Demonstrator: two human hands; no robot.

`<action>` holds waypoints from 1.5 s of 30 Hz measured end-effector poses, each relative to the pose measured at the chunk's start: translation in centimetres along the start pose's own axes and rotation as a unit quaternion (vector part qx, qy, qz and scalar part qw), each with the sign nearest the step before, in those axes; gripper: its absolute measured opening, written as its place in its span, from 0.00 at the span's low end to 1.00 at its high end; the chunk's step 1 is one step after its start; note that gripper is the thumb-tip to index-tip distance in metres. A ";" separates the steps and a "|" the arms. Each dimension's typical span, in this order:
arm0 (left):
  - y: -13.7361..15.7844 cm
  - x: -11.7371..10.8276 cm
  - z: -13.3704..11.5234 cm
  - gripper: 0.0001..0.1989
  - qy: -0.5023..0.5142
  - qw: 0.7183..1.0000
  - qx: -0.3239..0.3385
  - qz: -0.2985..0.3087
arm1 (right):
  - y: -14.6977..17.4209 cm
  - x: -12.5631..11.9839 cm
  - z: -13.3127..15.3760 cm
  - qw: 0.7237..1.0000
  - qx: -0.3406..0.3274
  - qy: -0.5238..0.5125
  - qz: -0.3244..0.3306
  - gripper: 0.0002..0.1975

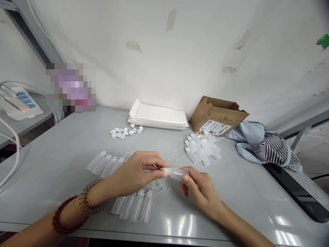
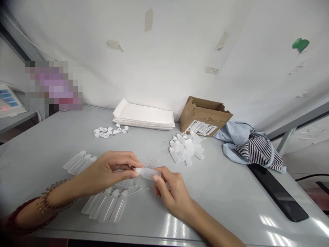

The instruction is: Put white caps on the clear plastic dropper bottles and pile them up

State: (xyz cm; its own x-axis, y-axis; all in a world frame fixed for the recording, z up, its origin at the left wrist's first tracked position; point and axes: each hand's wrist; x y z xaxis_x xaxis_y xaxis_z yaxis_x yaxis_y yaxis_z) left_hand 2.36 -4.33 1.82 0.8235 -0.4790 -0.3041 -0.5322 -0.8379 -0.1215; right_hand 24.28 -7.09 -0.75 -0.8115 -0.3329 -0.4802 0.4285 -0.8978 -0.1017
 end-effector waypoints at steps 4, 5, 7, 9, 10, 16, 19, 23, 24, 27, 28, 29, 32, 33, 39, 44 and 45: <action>0.2 0.3 0.7 0.11 -0.090 0.983 0.159 -0.029 | -0.3 0.1 0.2 0.991 0.095 -0.080 0.058 0.22; 0.2 0.3 0.8 0.12 -0.095 0.978 0.181 -0.029 | -0.4 0.1 0.2 0.985 0.113 -0.114 0.071 0.23; 0.2 0.2 0.7 0.12 -0.099 0.975 0.196 -0.026 | -0.6 0.3 0.0 0.967 0.143 -0.191 0.088 0.24; 0.2 0.1 0.5 0.11 -0.093 0.978 0.187 -0.023 | -0.6 0.4 -0.4 0.946 0.166 -0.257 0.103 0.24; 0.2 0.1 0.3 0.10 -0.085 0.982 0.170 -0.021 | -0.6 0.5 -0.5 0.937 0.174 -0.282 0.110 0.24; -0.1 0.1 -0.4 0.07 0.052 0.998 0.000 -0.019 | -0.3 0.7 -0.8 0.930 0.156 -0.314 0.114 0.22; -0.2 0.1 -0.5 0.10 0.104 0.992 -0.071 -0.016 | -0.3 0.8 -0.7 0.933 0.147 -0.310 0.107 0.22; -0.1 -0.1 -0.5 0.09 0.120 0.984 -0.126 0.024 | -0.2 0.9 -0.6 0.937 0.141 -0.301 0.107 0.22; 0.0 -0.2 -0.5 0.09 0.123 0.983 -0.129 0.037 | -0.2 0.9 -0.6 0.938 0.140 -0.298 0.108 0.22; 0.0 -0.3 -0.6 0.07 0.103 0.989 -0.093 0.051 | -0.3 0.8 -0.7 0.936 0.144 -0.301 0.111 0.22; 0.0 -0.3 -0.6 0.05 0.077 0.994 -0.060 0.042 | -0.3 0.8 -0.7 0.934 0.147 -0.306 0.112 0.22; 0.1 -0.3 -0.5 0.04 0.043 0.999 -0.018 0.028 | -0.4 0.8 -0.8 0.932 0.151 -0.310 0.112 0.22; 0.2 -0.1 -0.2 0.06 -0.073 0.992 0.105 -0.010 | -0.6 0.8 -0.9 0.929 0.159 -0.315 0.109 0.22; 0.2 0.0 0.0 0.06 -0.102 0.986 0.133 -0.016 | -0.6 0.8 -1.0 0.929 0.159 -0.315 0.108 0.22; 0.4 0.2 0.3 0.08 -0.137 0.980 0.145 -0.024 | -0.7 0.7 -0.6 0.959 0.127 -0.239 0.085 0.21; 0.3 0.3 -0.4 0.12 -0.122 0.988 0.016 -0.090 | 0.0 0.9 -0.5 1.000 -0.016 0.004 -0.007 0.14; 0.2 0.3 -0.5 0.15 -0.118 0.989 -0.009 -0.084 | 0.2 1.0 -0.6 0.997 -0.052 0.051 -0.029 0.12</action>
Point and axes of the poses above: each hand's wrist, its own y-axis away from the middle knuckle, its own x-axis out of the palm, z = x × y, and after that the axes turned 4 degrees about x, right-handed
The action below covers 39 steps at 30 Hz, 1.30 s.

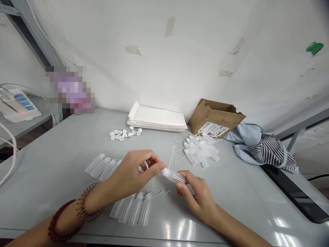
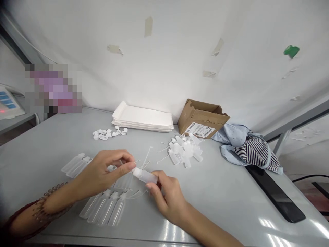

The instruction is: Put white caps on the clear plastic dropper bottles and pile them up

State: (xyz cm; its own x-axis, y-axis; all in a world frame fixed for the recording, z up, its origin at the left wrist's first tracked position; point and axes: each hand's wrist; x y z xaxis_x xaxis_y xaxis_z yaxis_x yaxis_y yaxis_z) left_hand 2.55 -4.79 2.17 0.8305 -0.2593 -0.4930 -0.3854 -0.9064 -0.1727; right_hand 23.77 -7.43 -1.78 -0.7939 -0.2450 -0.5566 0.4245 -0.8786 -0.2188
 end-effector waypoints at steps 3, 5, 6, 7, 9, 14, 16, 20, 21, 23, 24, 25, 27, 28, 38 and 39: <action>0.0 0.1 -0.1 0.22 0.018 0.996 -0.055 0.070 | 0.4 0.4 -0.5 0.989 -0.083 0.112 -0.057 0.07; -0.1 0.2 0.0 0.22 0.027 0.991 -0.078 0.108 | 0.4 0.5 -0.8 0.981 -0.105 0.149 -0.072 0.06; -0.1 0.3 0.0 0.22 0.031 0.989 -0.089 0.118 | 0.4 0.5 -0.8 0.979 -0.107 0.155 -0.073 0.06; -0.1 0.3 0.0 0.21 0.038 0.987 -0.099 0.124 | 0.4 0.4 -0.8 0.980 -0.104 0.154 -0.071 0.06; -0.1 0.3 0.0 0.20 0.055 0.984 -0.108 0.129 | 0.2 0.3 -0.6 0.985 -0.087 0.137 -0.066 0.06; -0.1 0.2 0.0 0.15 -0.004 0.994 -0.013 0.112 | 0.0 -0.1 0.1 0.999 0.011 0.038 -0.020 0.11; -0.1 0.2 0.2 0.14 -0.040 0.993 0.034 0.103 | -0.1 -0.2 0.3 0.999 0.047 -0.008 -0.001 0.14; -0.1 0.3 0.6 0.14 -0.070 0.989 0.082 0.097 | -0.3 -0.3 0.4 0.986 0.122 -0.104 0.036 0.19; -0.1 0.3 0.7 0.13 -0.073 0.989 0.092 0.094 | -0.4 -0.4 0.5 0.981 0.139 -0.126 0.044 0.20; 0.0 0.3 0.9 0.11 -0.076 0.987 0.109 0.087 | -0.5 -0.4 0.4 0.969 0.165 -0.174 0.059 0.22; 0.0 0.2 0.9 0.11 -0.076 0.987 0.117 0.085 | -0.6 -0.4 0.4 0.961 0.175 -0.203 0.067 0.22; 0.1 0.2 0.9 0.10 -0.075 0.986 0.122 0.086 | -0.7 -0.4 0.3 0.953 0.180 -0.233 0.074 0.23; 0.3 0.0 0.7 0.09 -0.069 0.986 0.121 0.087 | -0.7 -0.4 0.3 0.940 0.179 -0.280 0.084 0.23; 0.3 -0.1 0.6 0.09 -0.063 0.988 0.114 0.088 | -0.7 -0.4 0.3 0.939 0.172 -0.286 0.086 0.23; -0.2 -0.2 -0.2 0.22 0.012 0.984 -0.058 0.171 | -0.1 -0.3 0.0 0.988 -0.108 0.110 -0.026 0.09; -0.2 -0.2 -0.1 0.22 0.020 0.980 -0.078 0.184 | 0.0 -0.2 -0.1 0.979 -0.136 0.146 -0.037 0.09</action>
Point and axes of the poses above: each hand's wrist, its own y-axis away from the middle knuckle, its own x-axis out of the palm, z = x × y, and after that the axes turned 4 degrees about x, right-handed
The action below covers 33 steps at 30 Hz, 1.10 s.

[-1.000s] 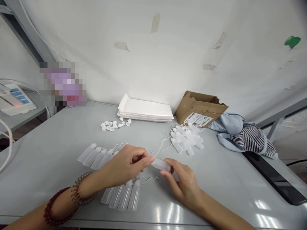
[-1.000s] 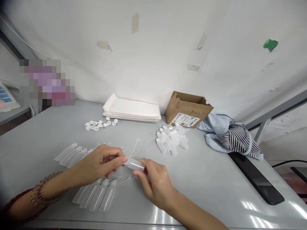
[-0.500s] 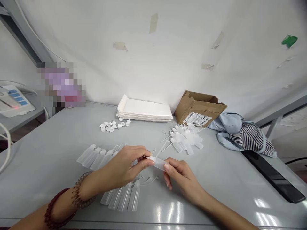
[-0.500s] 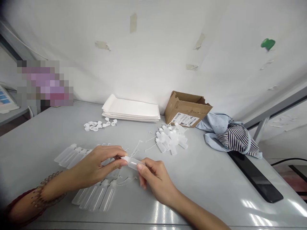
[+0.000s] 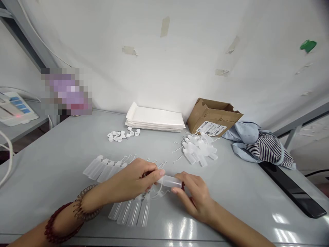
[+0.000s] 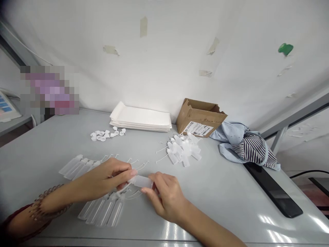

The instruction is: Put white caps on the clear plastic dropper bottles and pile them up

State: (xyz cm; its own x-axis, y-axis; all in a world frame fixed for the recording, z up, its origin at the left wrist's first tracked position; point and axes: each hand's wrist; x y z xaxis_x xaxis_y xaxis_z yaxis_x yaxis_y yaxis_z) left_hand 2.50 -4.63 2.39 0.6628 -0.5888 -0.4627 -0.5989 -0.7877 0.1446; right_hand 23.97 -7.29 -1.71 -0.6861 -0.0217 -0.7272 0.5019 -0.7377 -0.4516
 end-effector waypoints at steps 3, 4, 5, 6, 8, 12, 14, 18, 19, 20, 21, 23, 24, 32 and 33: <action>0.0 -0.1 0.3 0.21 0.032 0.998 -0.039 0.031 | 0.0 0.2 -0.1 0.995 -0.052 0.089 -0.017 0.09; 0.0 -0.1 0.3 0.21 0.043 0.997 -0.046 0.035 | 0.0 0.2 -0.2 0.993 -0.059 0.105 -0.018 0.10; 0.0 -0.1 0.4 0.21 0.055 0.996 -0.051 0.039 | 0.0 0.2 -0.2 0.991 -0.063 0.115 -0.019 0.10; 0.0 -0.2 0.4 0.21 0.066 0.996 -0.053 0.040 | -0.1 0.2 -0.2 0.991 -0.063 0.120 -0.019 0.10; -0.1 -0.1 0.3 0.22 0.081 0.995 -0.049 0.037 | -0.1 0.1 -0.2 0.992 -0.055 0.110 -0.021 0.10; -0.2 0.1 0.2 0.21 0.085 0.995 -0.051 0.006 | -0.1 0.0 -0.2 1.000 0.002 0.029 -0.011 0.10; -0.2 0.2 0.1 0.18 0.088 0.994 -0.062 -0.011 | -0.1 -0.1 -0.1 0.999 0.042 -0.022 0.000 0.10; -0.2 0.3 -0.1 0.16 0.081 0.994 -0.055 -0.045 | -0.4 -0.3 0.1 0.981 0.147 -0.121 0.024 0.13; -0.2 0.4 -0.2 0.16 0.075 0.994 -0.050 -0.056 | -0.5 -0.3 0.1 0.974 0.173 -0.144 0.029 0.14; -0.2 0.4 -0.2 0.16 0.070 0.994 -0.045 -0.067 | -0.6 -0.4 0.1 0.966 0.194 -0.166 0.032 0.15; -0.3 0.5 -0.3 0.15 0.064 0.994 -0.038 -0.076 | -0.7 -0.4 0.1 0.958 0.214 -0.189 0.036 0.16; -0.3 0.7 -0.3 0.16 0.047 0.994 -0.019 -0.093 | -0.9 -0.3 0.0 0.933 0.257 -0.248 0.049 0.17; -0.3 0.8 -0.3 0.16 0.034 0.994 -0.005 -0.102 | -0.9 -0.3 -0.1 0.916 0.280 -0.283 0.057 0.17; -0.2 1.5 0.7 0.11 -0.100 0.971 0.153 -0.153 | -1.0 0.0 -1.0 0.744 0.367 -0.551 0.093 0.18; -0.2 1.5 0.8 0.10 -0.103 0.968 0.167 -0.155 | -1.0 0.0 -1.0 0.730 0.371 -0.565 0.101 0.18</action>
Point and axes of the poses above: each hand's wrist, its own y-axis away from the middle knuckle, its own x-axis out of the palm, z = x × y, and after that the axes turned 4 degrees about x, right-handed
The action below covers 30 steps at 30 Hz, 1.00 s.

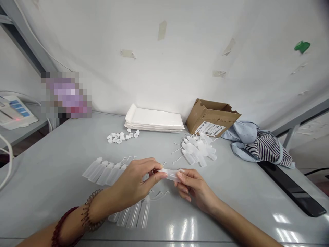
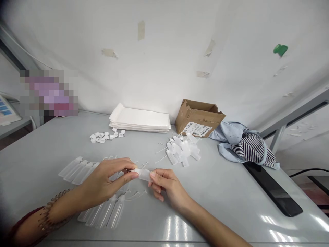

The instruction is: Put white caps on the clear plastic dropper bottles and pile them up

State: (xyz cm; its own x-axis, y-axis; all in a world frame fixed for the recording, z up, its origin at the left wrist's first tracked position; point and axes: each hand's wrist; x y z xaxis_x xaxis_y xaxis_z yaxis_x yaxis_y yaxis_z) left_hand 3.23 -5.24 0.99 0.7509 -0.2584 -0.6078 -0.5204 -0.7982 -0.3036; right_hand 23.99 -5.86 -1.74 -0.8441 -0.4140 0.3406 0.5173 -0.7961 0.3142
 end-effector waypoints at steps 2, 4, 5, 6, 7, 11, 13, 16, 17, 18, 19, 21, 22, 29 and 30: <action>0.0 0.0 0.2 0.08 -0.004 1.000 0.027 -0.003 | 0.1 0.0 0.1 0.999 0.022 -0.028 0.018 0.19; 0.1 -0.1 0.3 0.06 -0.007 0.998 0.060 -0.008 | 0.2 0.1 0.2 0.997 0.043 -0.050 0.033 0.19; 0.1 -0.1 0.4 0.05 -0.008 0.997 0.077 -0.013 | 0.2 0.1 0.2 0.996 0.053 -0.057 0.041 0.19; 0.1 -0.1 0.5 0.05 -0.010 0.996 0.091 -0.016 | 0.3 0.0 0.2 0.995 0.060 -0.059 0.047 0.19; 0.1 -0.2 0.6 0.04 -0.010 0.995 0.102 -0.016 | 0.3 0.0 0.2 0.995 0.066 -0.058 0.053 0.18; 0.3 -0.4 0.8 0.04 -0.003 0.994 0.112 0.002 | 0.2 -0.2 0.1 0.992 0.081 -0.059 0.071 0.20; 0.3 -0.5 0.7 0.04 0.007 0.995 0.102 0.014 | 0.1 -0.3 0.1 0.993 0.079 -0.055 0.073 0.21; 0.1 -0.5 0.7 0.04 0.010 0.996 0.080 0.030 | -0.1 -0.4 0.0 0.994 0.068 -0.046 0.068 0.21; 0.0 -0.5 0.6 0.04 0.007 0.997 0.076 0.032 | -0.1 -0.5 0.0 0.995 0.065 -0.043 0.066 0.20; 0.0 -0.4 0.7 0.04 0.004 0.997 0.076 0.034 | -0.1 -0.5 0.0 0.995 0.062 -0.041 0.063 0.20; -0.1 -0.3 0.7 0.05 0.003 0.997 0.076 0.032 | -0.1 -0.4 0.1 0.996 0.059 -0.040 0.060 0.19; -0.2 -0.1 0.7 0.06 0.000 0.997 0.070 0.021 | -0.1 -0.5 0.2 0.997 0.049 -0.041 0.051 0.18; -0.2 -0.1 0.8 0.08 -0.004 0.998 0.062 0.009 | -0.1 -0.5 0.4 0.997 0.040 -0.042 0.041 0.18; -0.3 -0.9 1.1 0.13 -0.055 0.992 -0.040 -0.104 | 0.4 -3.1 2.9 0.916 -0.270 0.183 -0.233 0.13; -0.3 -1.1 1.2 0.13 -0.068 0.990 -0.039 -0.113 | 0.5 -3.8 3.5 0.874 -0.311 0.233 -0.291 0.10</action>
State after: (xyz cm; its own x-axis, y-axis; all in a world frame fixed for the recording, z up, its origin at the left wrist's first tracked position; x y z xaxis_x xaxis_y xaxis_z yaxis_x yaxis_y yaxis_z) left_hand 2.09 -4.04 0.85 0.7799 0.0036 -0.6260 -0.3085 -0.8678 -0.3894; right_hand 27.92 -3.15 0.18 -0.9797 0.1208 -0.1602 -0.0729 -0.9581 -0.2770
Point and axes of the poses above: each hand's wrist, its own y-axis away from the middle knuckle, its own x-axis out of the palm, z = x × y, and after that the axes turned 4 degrees about x, right-handed
